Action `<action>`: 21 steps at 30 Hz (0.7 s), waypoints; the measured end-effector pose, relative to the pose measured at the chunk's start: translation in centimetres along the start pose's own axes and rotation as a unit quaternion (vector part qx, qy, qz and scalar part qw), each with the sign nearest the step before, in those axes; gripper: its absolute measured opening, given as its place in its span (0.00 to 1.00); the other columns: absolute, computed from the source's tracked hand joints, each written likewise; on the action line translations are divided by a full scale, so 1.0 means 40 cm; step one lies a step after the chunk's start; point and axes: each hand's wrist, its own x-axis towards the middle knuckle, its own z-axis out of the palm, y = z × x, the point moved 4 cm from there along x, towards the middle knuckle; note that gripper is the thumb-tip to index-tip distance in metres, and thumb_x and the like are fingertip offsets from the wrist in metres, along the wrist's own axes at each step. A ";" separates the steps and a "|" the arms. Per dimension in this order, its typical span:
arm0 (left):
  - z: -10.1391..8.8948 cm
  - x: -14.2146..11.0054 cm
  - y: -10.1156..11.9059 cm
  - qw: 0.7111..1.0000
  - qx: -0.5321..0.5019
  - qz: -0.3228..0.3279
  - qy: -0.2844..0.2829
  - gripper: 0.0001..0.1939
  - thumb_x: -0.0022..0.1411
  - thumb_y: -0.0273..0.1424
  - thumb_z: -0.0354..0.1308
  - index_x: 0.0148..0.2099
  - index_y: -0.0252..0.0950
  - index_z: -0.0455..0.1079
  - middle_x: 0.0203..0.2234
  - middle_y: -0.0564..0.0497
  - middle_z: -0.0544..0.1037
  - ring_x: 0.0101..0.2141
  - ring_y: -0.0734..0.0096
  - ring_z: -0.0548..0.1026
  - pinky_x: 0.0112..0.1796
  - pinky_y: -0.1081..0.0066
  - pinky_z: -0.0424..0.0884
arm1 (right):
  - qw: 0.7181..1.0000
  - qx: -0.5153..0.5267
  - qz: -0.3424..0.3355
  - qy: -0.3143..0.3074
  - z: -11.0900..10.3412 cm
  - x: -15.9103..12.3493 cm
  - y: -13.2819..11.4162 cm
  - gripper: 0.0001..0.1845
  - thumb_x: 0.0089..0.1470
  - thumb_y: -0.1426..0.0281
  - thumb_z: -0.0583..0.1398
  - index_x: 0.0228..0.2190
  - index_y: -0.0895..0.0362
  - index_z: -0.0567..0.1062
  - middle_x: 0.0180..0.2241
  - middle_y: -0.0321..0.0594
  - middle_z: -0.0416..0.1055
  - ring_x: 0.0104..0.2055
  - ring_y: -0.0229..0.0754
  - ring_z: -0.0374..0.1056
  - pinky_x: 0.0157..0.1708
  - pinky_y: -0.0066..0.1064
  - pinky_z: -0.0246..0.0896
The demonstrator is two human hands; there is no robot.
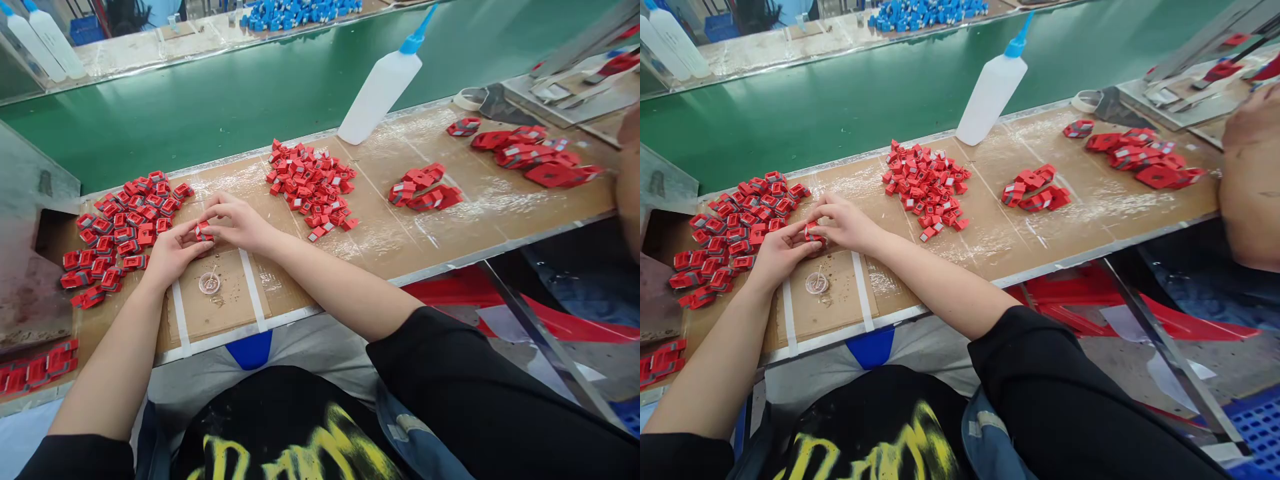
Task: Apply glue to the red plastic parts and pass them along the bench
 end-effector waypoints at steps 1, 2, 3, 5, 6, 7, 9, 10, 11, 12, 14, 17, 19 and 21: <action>0.000 -0.002 0.003 1.000 -0.001 0.000 -0.002 0.37 0.50 0.38 0.76 0.61 0.36 0.74 0.49 0.42 0.83 0.47 0.52 0.82 0.50 0.55 0.80 | 1.000 0.005 0.008 -0.006 0.000 -0.003 -0.002 0.07 0.61 0.68 0.65 0.39 0.57 0.79 0.40 0.40 0.69 0.44 0.42 0.67 0.51 0.40 0.67; 0.000 -0.003 0.005 1.000 -0.002 -0.002 -0.004 0.37 0.50 0.38 0.76 0.61 0.35 0.74 0.49 0.42 0.83 0.48 0.51 0.82 0.51 0.53 0.79 | 1.000 0.010 0.009 -0.014 0.001 -0.006 -0.005 0.07 0.60 0.67 0.65 0.39 0.57 0.79 0.40 0.40 0.68 0.44 0.42 0.67 0.50 0.40 0.67; -0.001 -0.004 0.007 1.000 -0.006 -0.006 -0.005 0.37 0.49 0.39 0.76 0.61 0.35 0.74 0.50 0.41 0.82 0.49 0.50 0.81 0.52 0.53 0.79 | 1.000 0.013 0.002 -0.022 0.002 -0.008 -0.009 0.07 0.61 0.67 0.65 0.39 0.57 0.79 0.40 0.40 0.68 0.44 0.42 0.67 0.50 0.40 0.67; -0.005 -0.004 0.010 1.000 -0.019 -0.015 0.000 0.38 0.50 0.41 0.76 0.61 0.34 0.74 0.51 0.40 0.82 0.50 0.48 0.81 0.51 0.52 0.79 | 0.999 0.008 -0.032 -0.028 0.004 -0.011 -0.020 0.07 0.63 0.67 0.63 0.40 0.56 0.79 0.41 0.41 0.68 0.46 0.42 0.67 0.51 0.41 0.67; -0.008 -0.004 0.010 0.999 -0.026 -0.019 0.005 0.37 0.50 0.41 0.76 0.60 0.34 0.74 0.51 0.40 0.82 0.50 0.48 0.81 0.51 0.53 0.79 | 0.998 0.000 -0.054 -0.027 0.005 -0.012 -0.026 0.07 0.64 0.67 0.61 0.41 0.55 0.79 0.43 0.41 0.68 0.47 0.43 0.66 0.51 0.41 0.66; -0.011 -0.003 0.010 0.999 -0.032 -0.023 0.010 0.37 0.50 0.41 0.76 0.60 0.33 0.75 0.51 0.40 0.82 0.50 0.48 0.81 0.51 0.53 0.79 | 0.997 -0.012 -0.074 -0.021 0.006 -0.011 -0.030 0.08 0.65 0.68 0.60 0.41 0.55 0.79 0.43 0.42 0.68 0.48 0.43 0.66 0.52 0.42 0.66; -0.017 0.000 0.009 0.999 -0.036 -0.030 0.017 0.35 0.49 0.40 0.77 0.57 0.33 0.76 0.51 0.41 0.82 0.51 0.49 0.81 0.52 0.55 0.78 | 0.994 -0.042 -0.105 -0.010 0.007 -0.008 -0.035 0.09 0.67 0.68 0.58 0.42 0.54 0.80 0.45 0.43 0.68 0.50 0.44 0.66 0.53 0.43 0.65; -0.019 0.001 0.008 0.999 -0.037 -0.034 0.017 0.34 0.49 0.39 0.77 0.56 0.33 0.76 0.51 0.41 0.82 0.50 0.50 0.81 0.53 0.56 0.78 | 0.992 -0.056 -0.115 -0.011 0.008 -0.007 -0.035 0.10 0.67 0.68 0.58 0.42 0.53 0.80 0.45 0.43 0.68 0.51 0.44 0.66 0.54 0.44 0.65; -0.020 0.002 0.007 0.998 -0.041 -0.038 0.015 0.33 0.48 0.39 0.77 0.55 0.34 0.76 0.51 0.41 0.82 0.50 0.51 0.81 0.53 0.56 0.78 | 0.990 -0.069 -0.122 -0.016 0.008 -0.006 -0.035 0.10 0.67 0.67 0.58 0.42 0.52 0.80 0.46 0.43 0.69 0.51 0.44 0.66 0.55 0.45 0.65; -0.020 0.003 0.007 0.998 -0.045 -0.040 0.012 0.32 0.49 0.38 0.77 0.55 0.34 0.76 0.51 0.41 0.82 0.50 0.52 0.81 0.53 0.57 0.77 | 0.989 -0.077 -0.126 -0.021 0.007 -0.005 -0.035 0.10 0.67 0.67 0.58 0.42 0.52 0.81 0.47 0.43 0.69 0.52 0.45 0.66 0.56 0.45 0.64; -0.017 0.002 0.011 0.999 -0.044 -0.030 0.008 0.31 0.49 0.37 0.77 0.55 0.35 0.76 0.52 0.41 0.81 0.50 0.54 0.80 0.52 0.58 0.78 | 0.988 -0.075 -0.129 -0.038 0.003 -0.005 -0.037 0.10 0.67 0.65 0.59 0.45 0.51 0.80 0.50 0.44 0.69 0.56 0.46 0.65 0.59 0.46 0.62; -0.007 -0.003 0.026 0.999 -0.013 0.026 0.027 0.31 0.49 0.36 0.77 0.54 0.36 0.76 0.51 0.43 0.81 0.52 0.54 0.79 0.53 0.60 0.77 | 0.991 -0.025 -0.106 -0.077 -0.001 -0.009 -0.042 0.31 0.59 0.61 0.67 0.61 0.52 0.70 0.62 0.48 0.64 0.65 0.50 0.60 0.65 0.46 0.58; 0.000 -0.006 0.035 0.997 0.005 0.063 0.052 0.32 0.47 0.36 0.78 0.54 0.36 0.76 0.50 0.44 0.82 0.51 0.55 0.79 0.54 0.60 0.76 | 0.992 0.018 -0.071 -0.102 0.002 -0.010 -0.042 0.44 0.54 0.60 0.70 0.67 0.53 0.61 0.65 0.50 0.62 0.67 0.51 0.60 0.66 0.44 0.58; 0.007 -0.009 0.038 0.995 0.010 0.079 0.065 0.32 0.46 0.37 0.78 0.53 0.35 0.76 0.48 0.44 0.82 0.49 0.55 0.80 0.53 0.58 0.77 | 0.992 0.045 -0.041 -0.110 0.007 -0.011 -0.041 0.45 0.55 0.60 0.70 0.67 0.53 0.60 0.63 0.49 0.66 0.64 0.50 0.65 0.64 0.42 0.61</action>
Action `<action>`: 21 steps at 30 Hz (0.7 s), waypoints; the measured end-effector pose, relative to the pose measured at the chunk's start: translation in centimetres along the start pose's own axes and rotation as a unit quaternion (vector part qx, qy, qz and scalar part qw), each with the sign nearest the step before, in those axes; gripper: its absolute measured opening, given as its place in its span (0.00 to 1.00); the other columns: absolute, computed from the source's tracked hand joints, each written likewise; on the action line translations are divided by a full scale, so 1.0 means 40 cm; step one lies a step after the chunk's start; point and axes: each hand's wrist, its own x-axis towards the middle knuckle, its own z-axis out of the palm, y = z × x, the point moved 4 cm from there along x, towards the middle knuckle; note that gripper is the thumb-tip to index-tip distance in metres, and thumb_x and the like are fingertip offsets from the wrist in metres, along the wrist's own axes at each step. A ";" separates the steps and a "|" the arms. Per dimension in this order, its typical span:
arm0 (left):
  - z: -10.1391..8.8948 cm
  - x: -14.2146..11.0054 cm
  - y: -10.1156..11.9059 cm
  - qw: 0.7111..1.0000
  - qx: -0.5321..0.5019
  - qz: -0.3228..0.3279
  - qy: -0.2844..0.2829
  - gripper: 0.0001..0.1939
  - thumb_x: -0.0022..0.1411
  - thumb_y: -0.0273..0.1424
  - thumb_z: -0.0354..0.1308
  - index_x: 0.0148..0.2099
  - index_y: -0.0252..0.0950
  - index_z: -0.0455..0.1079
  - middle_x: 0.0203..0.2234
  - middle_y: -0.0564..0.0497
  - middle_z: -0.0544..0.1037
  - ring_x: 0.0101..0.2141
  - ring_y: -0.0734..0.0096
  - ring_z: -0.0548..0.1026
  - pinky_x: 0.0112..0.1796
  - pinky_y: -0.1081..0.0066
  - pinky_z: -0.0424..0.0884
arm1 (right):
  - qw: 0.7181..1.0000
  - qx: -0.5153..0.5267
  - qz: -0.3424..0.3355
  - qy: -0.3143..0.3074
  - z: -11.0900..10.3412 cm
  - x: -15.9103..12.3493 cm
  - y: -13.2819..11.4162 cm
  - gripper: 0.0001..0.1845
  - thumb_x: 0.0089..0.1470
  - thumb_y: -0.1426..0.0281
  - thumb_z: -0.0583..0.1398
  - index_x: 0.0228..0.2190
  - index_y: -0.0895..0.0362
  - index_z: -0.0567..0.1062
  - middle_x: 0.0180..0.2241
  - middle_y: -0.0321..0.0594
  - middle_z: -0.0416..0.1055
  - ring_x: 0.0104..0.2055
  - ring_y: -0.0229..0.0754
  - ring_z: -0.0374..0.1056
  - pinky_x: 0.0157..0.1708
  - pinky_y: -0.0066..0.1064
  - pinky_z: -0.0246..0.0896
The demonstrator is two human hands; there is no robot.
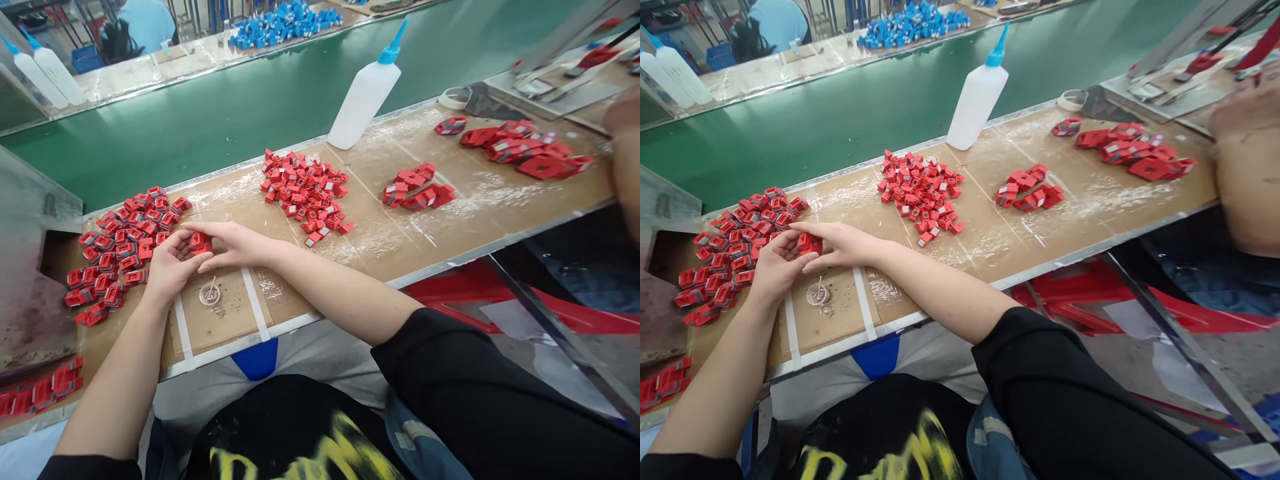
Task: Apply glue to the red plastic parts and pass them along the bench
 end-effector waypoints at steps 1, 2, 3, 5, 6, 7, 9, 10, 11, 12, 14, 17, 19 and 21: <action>0.002 -0.001 -0.001 1.000 -0.003 0.002 0.002 0.32 0.46 0.37 0.78 0.53 0.35 0.76 0.47 0.44 0.83 0.49 0.54 0.81 0.53 0.57 0.77 | 1.000 0.007 0.008 -0.001 0.003 0.001 0.001 0.43 0.55 0.61 0.70 0.67 0.53 0.61 0.62 0.48 0.69 0.62 0.49 0.67 0.63 0.42 0.63; 0.003 -0.002 -0.002 1.000 -0.008 0.002 0.003 0.32 0.46 0.38 0.78 0.53 0.35 0.76 0.47 0.44 0.83 0.49 0.54 0.81 0.53 0.57 0.77 | 1.000 0.011 0.012 0.000 0.006 0.002 0.003 0.41 0.56 0.61 0.69 0.66 0.53 0.63 0.61 0.47 0.71 0.60 0.48 0.69 0.62 0.41 0.64; 0.004 -0.002 -0.004 1.000 -0.016 0.003 0.003 0.31 0.46 0.38 0.78 0.52 0.35 0.76 0.47 0.44 0.83 0.49 0.53 0.81 0.52 0.57 0.77 | 1.000 0.013 0.014 0.003 0.008 0.004 0.004 0.40 0.56 0.61 0.69 0.65 0.53 0.64 0.60 0.46 0.72 0.59 0.48 0.70 0.61 0.41 0.64; 0.002 -0.002 -0.006 0.999 -0.033 0.012 0.012 0.31 0.47 0.38 0.78 0.52 0.35 0.77 0.47 0.43 0.83 0.49 0.53 0.81 0.52 0.58 0.77 | 1.000 0.014 0.008 0.009 0.009 0.008 0.005 0.38 0.57 0.61 0.68 0.65 0.54 0.64 0.60 0.46 0.72 0.59 0.46 0.71 0.60 0.39 0.65; 0.000 -0.002 -0.006 0.999 -0.039 0.017 0.020 0.31 0.47 0.38 0.78 0.53 0.35 0.77 0.47 0.43 0.83 0.49 0.53 0.81 0.51 0.58 0.78 | 1.000 0.012 0.002 0.010 0.008 0.011 0.003 0.38 0.58 0.61 0.68 0.65 0.54 0.64 0.60 0.46 0.72 0.59 0.46 0.70 0.60 0.39 0.65; -0.002 -0.002 -0.005 0.999 -0.041 0.020 0.027 0.31 0.47 0.39 0.78 0.52 0.35 0.77 0.46 0.43 0.83 0.48 0.53 0.81 0.50 0.59 0.78 | 1.000 0.009 -0.008 0.006 0.008 0.014 -0.001 0.37 0.58 0.61 0.68 0.65 0.54 0.63 0.61 0.46 0.70 0.61 0.45 0.69 0.61 0.38 0.64; -0.005 -0.004 -0.001 0.999 -0.036 0.016 0.026 0.31 0.46 0.42 0.77 0.51 0.35 0.77 0.45 0.43 0.84 0.47 0.52 0.82 0.47 0.59 0.79 | 0.999 -0.012 -0.032 -0.015 0.005 0.021 -0.016 0.34 0.60 0.65 0.66 0.64 0.53 0.63 0.64 0.47 0.66 0.64 0.45 0.66 0.62 0.39 0.63; -0.006 -0.006 0.003 0.999 -0.031 0.011 0.014 0.31 0.46 0.45 0.77 0.50 0.34 0.77 0.44 0.43 0.84 0.46 0.51 0.82 0.45 0.59 0.79 | 0.998 -0.031 -0.044 -0.025 0.003 0.023 -0.027 0.31 0.62 0.67 0.64 0.63 0.52 0.64 0.65 0.48 0.65 0.64 0.45 0.65 0.62 0.40 0.63; -0.010 -0.009 0.010 1.000 -0.024 0.011 -0.003 0.33 0.46 0.48 0.76 0.49 0.34 0.77 0.43 0.42 0.84 0.45 0.50 0.82 0.44 0.59 0.79 | 0.996 -0.055 -0.055 -0.032 -0.002 0.022 -0.041 0.28 0.63 0.69 0.63 0.62 0.52 0.66 0.66 0.48 0.63 0.65 0.45 0.65 0.62 0.40 0.64; -0.017 -0.012 0.019 1.000 -0.010 0.019 -0.018 0.34 0.48 0.52 0.73 0.50 0.34 0.76 0.42 0.41 0.84 0.45 0.49 0.82 0.44 0.58 0.79 | 0.994 -0.085 -0.062 -0.030 -0.009 0.016 -0.056 0.25 0.64 0.70 0.61 0.61 0.52 0.67 0.66 0.48 0.63 0.65 0.45 0.64 0.61 0.41 0.64; -0.047 -0.021 0.044 0.996 0.068 0.058 -0.006 0.36 0.53 0.57 0.67 0.54 0.36 0.75 0.44 0.40 0.83 0.46 0.49 0.81 0.46 0.57 0.77 | 0.986 -0.160 -0.053 -0.006 -0.034 -0.017 -0.089 0.22 0.63 0.66 0.63 0.57 0.54 0.70 0.64 0.51 0.64 0.64 0.49 0.64 0.61 0.45 0.63; -0.111 -0.035 0.077 0.933 0.320 0.123 0.107 0.33 0.59 0.55 0.64 0.59 0.41 0.72 0.50 0.41 0.81 0.52 0.45 0.76 0.53 0.50 0.70 | 0.957 -0.285 0.037 0.028 -0.085 -0.142 -0.126 0.28 0.56 0.55 0.68 0.53 0.55 0.74 0.58 0.54 0.67 0.61 0.56 0.65 0.59 0.50 0.64; -0.133 -0.039 0.077 0.857 0.478 0.132 0.137 0.31 0.58 0.50 0.67 0.59 0.42 0.73 0.52 0.39 0.78 0.54 0.39 0.71 0.55 0.45 0.65 | 0.925 -0.359 0.116 0.031 -0.123 -0.276 -0.133 0.27 0.55 0.52 0.67 0.51 0.54 0.76 0.53 0.54 0.70 0.55 0.57 0.68 0.55 0.51 0.65; -0.133 -0.037 0.060 0.811 0.560 0.125 0.114 0.28 0.59 0.46 0.67 0.58 0.40 0.73 0.53 0.36 0.76 0.54 0.36 0.68 0.53 0.44 0.64 | 0.885 -0.432 0.170 0.045 -0.167 -0.425 -0.126 0.25 0.57 0.50 0.64 0.50 0.52 0.77 0.51 0.54 0.72 0.52 0.58 0.69 0.53 0.51 0.65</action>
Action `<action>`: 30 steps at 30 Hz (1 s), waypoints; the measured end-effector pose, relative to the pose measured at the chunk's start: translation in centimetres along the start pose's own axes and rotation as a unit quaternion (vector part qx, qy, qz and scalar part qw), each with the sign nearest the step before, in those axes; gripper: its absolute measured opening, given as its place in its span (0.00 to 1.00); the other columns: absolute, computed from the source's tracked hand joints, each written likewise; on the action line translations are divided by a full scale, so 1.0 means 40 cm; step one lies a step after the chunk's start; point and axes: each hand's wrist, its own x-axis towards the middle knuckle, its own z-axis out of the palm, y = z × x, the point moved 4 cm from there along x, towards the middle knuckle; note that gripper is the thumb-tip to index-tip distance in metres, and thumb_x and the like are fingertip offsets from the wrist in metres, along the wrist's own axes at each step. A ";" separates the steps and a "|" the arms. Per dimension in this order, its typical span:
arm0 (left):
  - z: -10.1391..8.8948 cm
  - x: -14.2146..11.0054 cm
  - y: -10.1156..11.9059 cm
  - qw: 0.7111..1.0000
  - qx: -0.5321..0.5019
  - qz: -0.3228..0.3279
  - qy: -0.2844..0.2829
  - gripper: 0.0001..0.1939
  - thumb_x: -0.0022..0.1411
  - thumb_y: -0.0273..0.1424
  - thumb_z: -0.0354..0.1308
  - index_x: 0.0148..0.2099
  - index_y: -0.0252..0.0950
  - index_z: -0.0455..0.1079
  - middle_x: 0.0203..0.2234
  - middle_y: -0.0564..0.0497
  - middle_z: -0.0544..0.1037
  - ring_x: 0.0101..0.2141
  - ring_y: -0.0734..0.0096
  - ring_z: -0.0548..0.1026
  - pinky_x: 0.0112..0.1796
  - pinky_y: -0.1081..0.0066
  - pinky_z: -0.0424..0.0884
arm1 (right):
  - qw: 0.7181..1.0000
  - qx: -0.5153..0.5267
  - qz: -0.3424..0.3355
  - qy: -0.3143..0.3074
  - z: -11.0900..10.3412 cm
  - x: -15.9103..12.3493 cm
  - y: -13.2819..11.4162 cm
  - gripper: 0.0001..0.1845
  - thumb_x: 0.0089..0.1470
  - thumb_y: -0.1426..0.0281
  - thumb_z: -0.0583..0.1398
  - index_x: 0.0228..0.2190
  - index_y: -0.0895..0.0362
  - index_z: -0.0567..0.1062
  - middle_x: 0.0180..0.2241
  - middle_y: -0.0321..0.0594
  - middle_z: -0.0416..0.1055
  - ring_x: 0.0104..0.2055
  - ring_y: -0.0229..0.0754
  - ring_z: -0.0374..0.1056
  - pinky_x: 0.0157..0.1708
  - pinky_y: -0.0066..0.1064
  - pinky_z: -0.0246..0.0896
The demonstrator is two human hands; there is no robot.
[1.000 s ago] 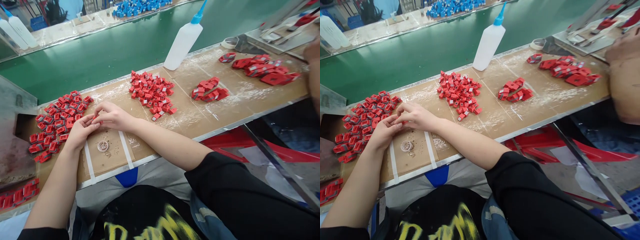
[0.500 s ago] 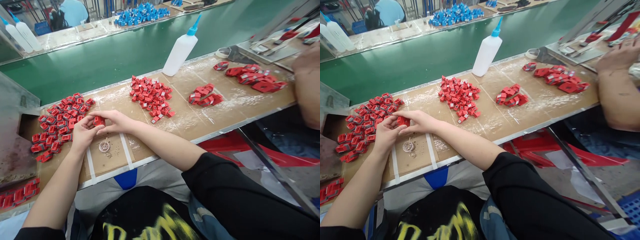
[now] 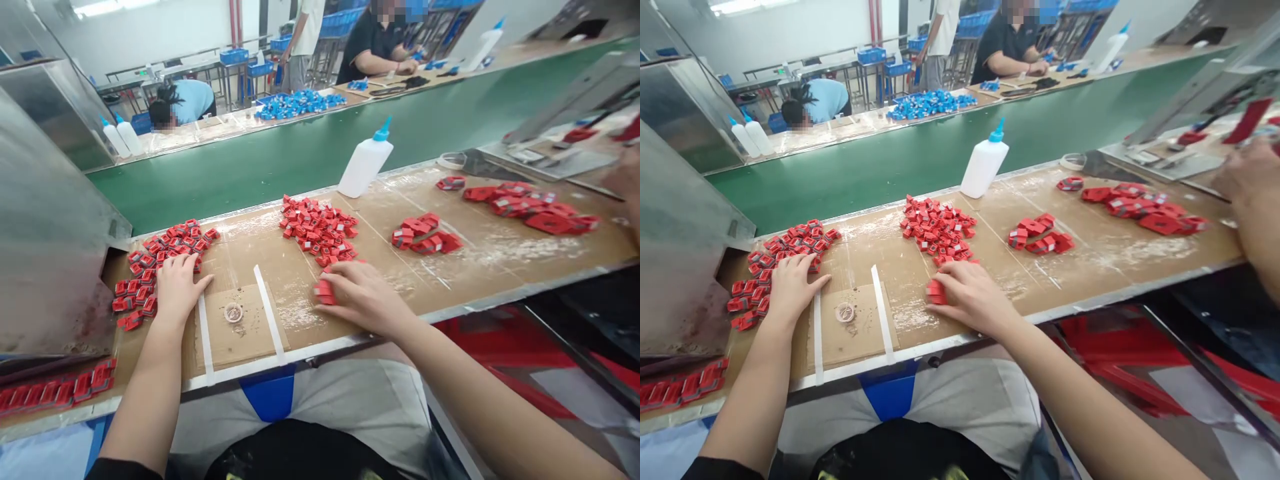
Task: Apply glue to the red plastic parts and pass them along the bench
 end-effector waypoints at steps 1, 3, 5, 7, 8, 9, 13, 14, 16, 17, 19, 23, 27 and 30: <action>0.011 -0.002 0.001 1.000 0.019 0.005 -0.015 0.26 0.60 0.44 0.66 0.58 0.41 0.74 0.53 0.37 0.76 0.53 0.37 0.68 0.51 0.46 0.65 | 0.998 -0.044 0.035 0.019 -0.006 -0.058 0.050 0.24 0.58 0.50 0.62 0.51 0.50 0.77 0.50 0.54 0.72 0.51 0.60 0.70 0.53 0.53 0.65; 0.031 -0.006 0.012 0.999 0.019 0.013 -0.039 0.20 0.63 0.40 0.64 0.55 0.42 0.74 0.50 0.39 0.76 0.50 0.42 0.69 0.48 0.51 0.67 | 0.983 -0.133 0.113 0.049 -0.017 -0.145 0.151 0.24 0.61 0.49 0.58 0.51 0.47 0.78 0.46 0.57 0.73 0.47 0.63 0.71 0.46 0.53 0.66; 0.043 -0.006 0.030 0.998 -0.002 0.026 -0.055 0.17 0.64 0.40 0.63 0.54 0.42 0.75 0.49 0.41 0.75 0.48 0.46 0.70 0.47 0.53 0.67 | 0.955 -0.211 0.186 0.090 -0.035 -0.179 0.227 0.27 0.61 0.47 0.56 0.53 0.47 0.77 0.44 0.63 0.73 0.45 0.66 0.71 0.40 0.54 0.63; 0.046 -0.005 0.044 0.998 -0.009 0.032 -0.046 0.19 0.62 0.42 0.64 0.54 0.42 0.74 0.51 0.40 0.73 0.50 0.45 0.68 0.49 0.52 0.66 | 0.931 -0.245 0.227 0.150 -0.061 -0.156 0.249 0.32 0.59 0.45 0.57 0.56 0.50 0.75 0.45 0.68 0.72 0.47 0.68 0.70 0.39 0.55 0.61; 0.046 -0.004 0.047 0.999 -0.003 0.030 -0.035 0.21 0.61 0.43 0.65 0.54 0.42 0.74 0.52 0.39 0.72 0.51 0.43 0.67 0.50 0.50 0.65 | 0.925 -0.240 0.229 0.183 -0.075 -0.126 0.236 0.34 0.59 0.45 0.58 0.58 0.52 0.74 0.46 0.69 0.72 0.49 0.68 0.70 0.41 0.56 0.61; 0.047 -0.004 0.047 0.999 0.005 0.028 -0.028 0.23 0.61 0.45 0.66 0.55 0.42 0.74 0.52 0.38 0.72 0.52 0.42 0.67 0.51 0.49 0.64 | 0.928 -0.217 0.219 0.211 -0.088 -0.084 0.207 0.33 0.59 0.46 0.59 0.57 0.54 0.74 0.47 0.68 0.72 0.50 0.66 0.69 0.44 0.55 0.61; 0.068 -0.006 0.045 0.996 0.005 0.055 -0.068 0.20 0.66 0.47 0.59 0.52 0.40 0.74 0.44 0.40 0.75 0.47 0.47 0.70 0.48 0.54 0.66 | 0.988 0.029 0.063 0.140 -0.081 0.147 -0.003 0.19 0.66 0.56 0.55 0.37 0.55 0.79 0.37 0.50 0.76 0.42 0.50 0.71 0.43 0.40 0.62; 0.073 -0.007 0.044 0.995 -0.002 0.061 -0.075 0.20 0.66 0.48 0.59 0.51 0.39 0.74 0.43 0.40 0.75 0.46 0.48 0.70 0.47 0.55 0.67 | 0.994 0.081 0.016 0.065 -0.059 0.203 -0.065 0.21 0.67 0.56 0.54 0.32 0.55 0.77 0.33 0.46 0.76 0.37 0.45 0.70 0.38 0.35 0.60; 0.076 -0.009 0.043 0.995 -0.035 0.054 -0.071 0.23 0.64 0.51 0.60 0.49 0.38 0.73 0.41 0.39 0.76 0.46 0.47 0.71 0.46 0.57 0.67 | 0.990 0.111 -0.069 -0.055 -0.008 0.285 -0.172 0.25 0.66 0.52 0.55 0.26 0.56 0.75 0.27 0.40 0.73 0.29 0.40 0.66 0.29 0.31 0.51; 0.076 -0.010 0.041 0.995 -0.069 0.038 -0.066 0.23 0.63 0.53 0.60 0.48 0.38 0.72 0.41 0.40 0.77 0.46 0.48 0.72 0.45 0.58 0.68 | 0.983 0.113 -0.103 -0.103 0.018 0.310 -0.212 0.27 0.65 0.51 0.55 0.24 0.56 0.74 0.25 0.39 0.72 0.27 0.39 0.63 0.28 0.31 0.46; 0.074 -0.008 0.032 0.981 -0.187 -0.025 -0.056 0.24 0.65 0.55 0.56 0.47 0.40 0.70 0.37 0.44 0.77 0.40 0.53 0.74 0.40 0.61 0.69 | 0.968 0.113 -0.149 -0.166 0.065 0.334 -0.261 0.27 0.65 0.51 0.56 0.23 0.57 0.74 0.23 0.39 0.72 0.25 0.38 0.61 0.27 0.31 0.42; 0.079 0.006 0.014 0.855 -0.500 -0.135 -0.011 0.24 0.67 0.57 0.51 0.49 0.42 0.62 0.35 0.51 0.76 0.26 0.69 0.71 0.28 0.70 0.67 | 0.944 0.158 -0.224 -0.181 0.112 0.321 -0.286 0.20 0.66 0.61 0.55 0.24 0.57 0.72 0.25 0.37 0.73 0.26 0.37 0.61 0.29 0.30 0.42; 0.083 0.024 0.028 0.837 -0.536 -0.101 -0.033 0.30 0.58 0.47 0.69 0.56 0.42 0.64 0.45 0.49 0.78 0.30 0.73 0.74 0.30 0.72 0.69 | 0.942 0.203 -0.224 -0.145 0.115 0.314 -0.286 0.16 0.63 0.67 0.56 0.23 0.57 0.69 0.26 0.36 0.71 0.25 0.35 0.57 0.28 0.30 0.42; 0.082 0.024 0.052 0.887 -0.450 -0.059 -0.090 0.27 0.56 0.42 0.71 0.55 0.39 0.72 0.50 0.47 0.79 0.41 0.65 0.77 0.45 0.67 0.72 | 0.932 0.246 -0.206 -0.171 0.119 0.316 -0.293 0.15 0.57 0.71 0.57 0.19 0.57 0.64 0.21 0.33 0.64 0.24 0.33 0.53 0.28 0.30 0.41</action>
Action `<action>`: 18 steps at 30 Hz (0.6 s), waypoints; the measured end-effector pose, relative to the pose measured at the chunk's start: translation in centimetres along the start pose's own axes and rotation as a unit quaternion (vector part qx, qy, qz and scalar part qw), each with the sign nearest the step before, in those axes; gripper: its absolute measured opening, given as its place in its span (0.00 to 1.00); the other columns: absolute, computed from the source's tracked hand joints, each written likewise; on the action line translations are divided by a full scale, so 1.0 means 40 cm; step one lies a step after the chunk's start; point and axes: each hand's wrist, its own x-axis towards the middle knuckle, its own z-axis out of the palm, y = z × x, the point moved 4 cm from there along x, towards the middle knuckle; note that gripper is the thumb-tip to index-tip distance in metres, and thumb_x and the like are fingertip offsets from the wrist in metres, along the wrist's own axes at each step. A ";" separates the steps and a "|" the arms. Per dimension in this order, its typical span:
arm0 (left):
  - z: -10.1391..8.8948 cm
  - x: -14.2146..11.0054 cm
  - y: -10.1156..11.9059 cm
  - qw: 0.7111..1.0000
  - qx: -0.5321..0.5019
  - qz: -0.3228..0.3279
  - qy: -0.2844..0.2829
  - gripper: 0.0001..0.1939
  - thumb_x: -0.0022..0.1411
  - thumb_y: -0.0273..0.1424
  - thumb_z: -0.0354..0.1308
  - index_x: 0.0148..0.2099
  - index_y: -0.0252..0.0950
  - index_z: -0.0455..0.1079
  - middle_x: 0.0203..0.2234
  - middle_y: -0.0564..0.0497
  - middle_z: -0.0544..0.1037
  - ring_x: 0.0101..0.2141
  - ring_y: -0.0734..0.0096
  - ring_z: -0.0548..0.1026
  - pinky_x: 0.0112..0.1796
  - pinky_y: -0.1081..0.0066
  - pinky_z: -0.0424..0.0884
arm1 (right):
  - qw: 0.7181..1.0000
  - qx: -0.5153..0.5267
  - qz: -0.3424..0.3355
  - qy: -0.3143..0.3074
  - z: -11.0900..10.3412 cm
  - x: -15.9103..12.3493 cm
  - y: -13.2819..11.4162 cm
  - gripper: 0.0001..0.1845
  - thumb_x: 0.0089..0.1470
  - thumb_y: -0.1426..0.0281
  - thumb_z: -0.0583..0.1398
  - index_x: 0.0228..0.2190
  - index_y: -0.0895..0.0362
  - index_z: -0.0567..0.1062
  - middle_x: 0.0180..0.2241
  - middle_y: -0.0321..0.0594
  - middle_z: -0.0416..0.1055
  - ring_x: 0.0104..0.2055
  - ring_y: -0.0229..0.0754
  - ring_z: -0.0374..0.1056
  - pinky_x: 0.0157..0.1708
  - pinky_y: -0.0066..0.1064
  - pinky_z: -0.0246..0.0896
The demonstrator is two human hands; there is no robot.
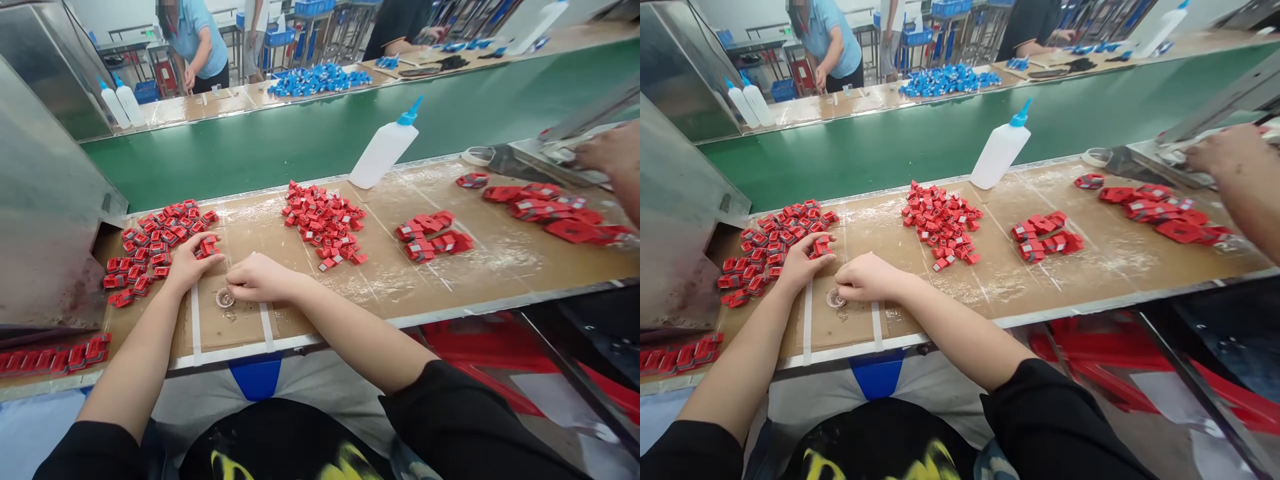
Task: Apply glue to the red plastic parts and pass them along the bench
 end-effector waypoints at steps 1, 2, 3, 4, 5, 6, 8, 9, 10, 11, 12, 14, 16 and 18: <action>0.005 -0.002 0.005 0.999 0.031 0.003 -0.011 0.27 0.55 0.42 0.71 0.54 0.39 0.73 0.51 0.47 0.79 0.44 0.63 0.77 0.48 0.66 0.72 | 1.000 0.020 0.002 -0.005 0.002 0.001 0.000 0.16 0.56 0.72 0.58 0.19 0.57 0.62 0.20 0.31 0.60 0.23 0.33 0.52 0.28 0.30 0.41; 0.008 -0.005 0.009 0.998 0.053 0.006 -0.019 0.27 0.55 0.41 0.71 0.54 0.39 0.74 0.52 0.47 0.79 0.47 0.61 0.77 0.50 0.64 0.71 | 0.999 0.042 0.002 -0.007 0.004 0.001 0.001 0.17 0.55 0.72 0.58 0.18 0.57 0.60 0.19 0.30 0.57 0.23 0.32 0.50 0.28 0.30 0.41; 0.012 -0.007 0.012 0.997 0.068 0.010 -0.026 0.27 0.55 0.41 0.71 0.55 0.39 0.73 0.53 0.47 0.79 0.48 0.59 0.77 0.52 0.63 0.71 | 0.998 0.068 0.000 -0.003 0.005 0.001 0.003 0.17 0.54 0.72 0.57 0.18 0.57 0.58 0.18 0.29 0.54 0.23 0.32 0.49 0.28 0.30 0.41; 0.016 -0.009 0.015 0.996 0.079 0.015 -0.035 0.27 0.56 0.41 0.71 0.55 0.39 0.73 0.54 0.47 0.79 0.50 0.58 0.77 0.53 0.62 0.71 | 0.995 0.098 -0.004 0.008 0.004 0.000 0.007 0.18 0.54 0.72 0.57 0.17 0.57 0.56 0.18 0.29 0.51 0.22 0.32 0.48 0.27 0.29 0.41; 0.019 -0.010 0.016 0.995 0.087 0.018 -0.045 0.27 0.56 0.41 0.70 0.55 0.39 0.72 0.54 0.47 0.79 0.52 0.57 0.77 0.54 0.62 0.70 | 0.991 0.132 -0.008 0.028 0.002 -0.002 0.013 0.18 0.54 0.72 0.57 0.17 0.56 0.55 0.18 0.28 0.49 0.22 0.31 0.48 0.27 0.29 0.41; 0.022 -0.011 0.015 0.994 0.094 0.021 -0.054 0.27 0.56 0.41 0.70 0.56 0.39 0.72 0.55 0.47 0.79 0.53 0.56 0.76 0.55 0.61 0.70 | 0.984 0.167 -0.009 0.059 -0.004 -0.003 0.021 0.19 0.54 0.71 0.56 0.17 0.56 0.54 0.18 0.28 0.48 0.22 0.31 0.47 0.26 0.29 0.41; 0.027 -0.011 0.012 0.991 0.108 0.019 -0.070 0.27 0.56 0.42 0.71 0.56 0.40 0.72 0.55 0.47 0.79 0.54 0.56 0.77 0.55 0.60 0.70 | 0.963 0.221 0.005 0.153 -0.021 -0.007 0.046 0.19 0.57 0.69 0.54 0.17 0.55 0.54 0.18 0.28 0.48 0.22 0.31 0.47 0.26 0.29 0.42; 0.029 -0.011 0.011 0.990 0.116 0.017 -0.075 0.28 0.55 0.42 0.71 0.56 0.41 0.72 0.54 0.48 0.79 0.53 0.56 0.77 0.55 0.60 0.70 | 0.950 0.235 0.022 0.207 -0.030 -0.009 0.060 0.20 0.58 0.68 0.54 0.17 0.55 0.54 0.18 0.29 0.48 0.22 0.32 0.47 0.27 0.29 0.43; 0.029 -0.011 0.009 0.989 0.122 0.015 -0.078 0.29 0.54 0.42 0.72 0.56 0.41 0.72 0.54 0.48 0.80 0.53 0.56 0.77 0.54 0.60 0.70 | 0.936 0.238 0.043 0.255 -0.036 -0.011 0.074 0.21 0.60 0.66 0.54 0.17 0.55 0.55 0.19 0.29 0.49 0.23 0.32 0.47 0.27 0.29 0.43; 0.030 -0.010 0.009 0.989 0.127 0.014 -0.080 0.29 0.54 0.43 0.72 0.56 0.41 0.72 0.53 0.49 0.80 0.52 0.56 0.78 0.54 0.61 0.70 | 0.925 0.234 0.064 0.291 -0.040 -0.012 0.086 0.22 0.61 0.65 0.54 0.18 0.55 0.55 0.19 0.29 0.49 0.23 0.32 0.48 0.27 0.29 0.44; 0.030 -0.010 0.008 0.988 0.131 0.013 -0.081 0.30 0.53 0.43 0.72 0.56 0.41 0.73 0.53 0.49 0.80 0.51 0.56 0.78 0.53 0.61 0.71 | 0.919 0.228 0.080 0.312 -0.041 -0.011 0.095 0.22 0.61 0.65 0.54 0.18 0.55 0.55 0.19 0.29 0.49 0.23 0.32 0.48 0.28 0.29 0.44; 0.030 -0.010 0.008 0.987 0.141 0.011 -0.081 0.30 0.53 0.44 0.73 0.55 0.41 0.73 0.51 0.49 0.81 0.50 0.57 0.78 0.52 0.62 0.71 | 0.919 0.214 0.097 0.317 -0.035 -0.005 0.106 0.23 0.62 0.63 0.54 0.18 0.55 0.56 0.20 0.29 0.49 0.24 0.33 0.49 0.28 0.29 0.44; 0.030 -0.010 0.007 0.985 0.154 0.007 -0.083 0.31 0.52 0.45 0.73 0.55 0.40 0.73 0.49 0.49 0.81 0.47 0.58 0.79 0.51 0.63 0.72 | 0.925 0.201 0.100 0.306 -0.026 0.003 0.112 0.22 0.63 0.63 0.54 0.19 0.55 0.56 0.20 0.29 0.49 0.24 0.33 0.49 0.28 0.29 0.44; 0.030 -0.010 0.004 0.983 0.162 0.003 -0.087 0.31 0.52 0.46 0.73 0.55 0.40 0.72 0.48 0.50 0.81 0.46 0.58 0.79 0.50 0.62 0.72 | 0.931 0.189 0.098 0.297 -0.019 0.007 0.115 0.22 0.63 0.63 0.54 0.19 0.55 0.55 0.20 0.29 0.49 0.25 0.33 0.49 0.28 0.29 0.44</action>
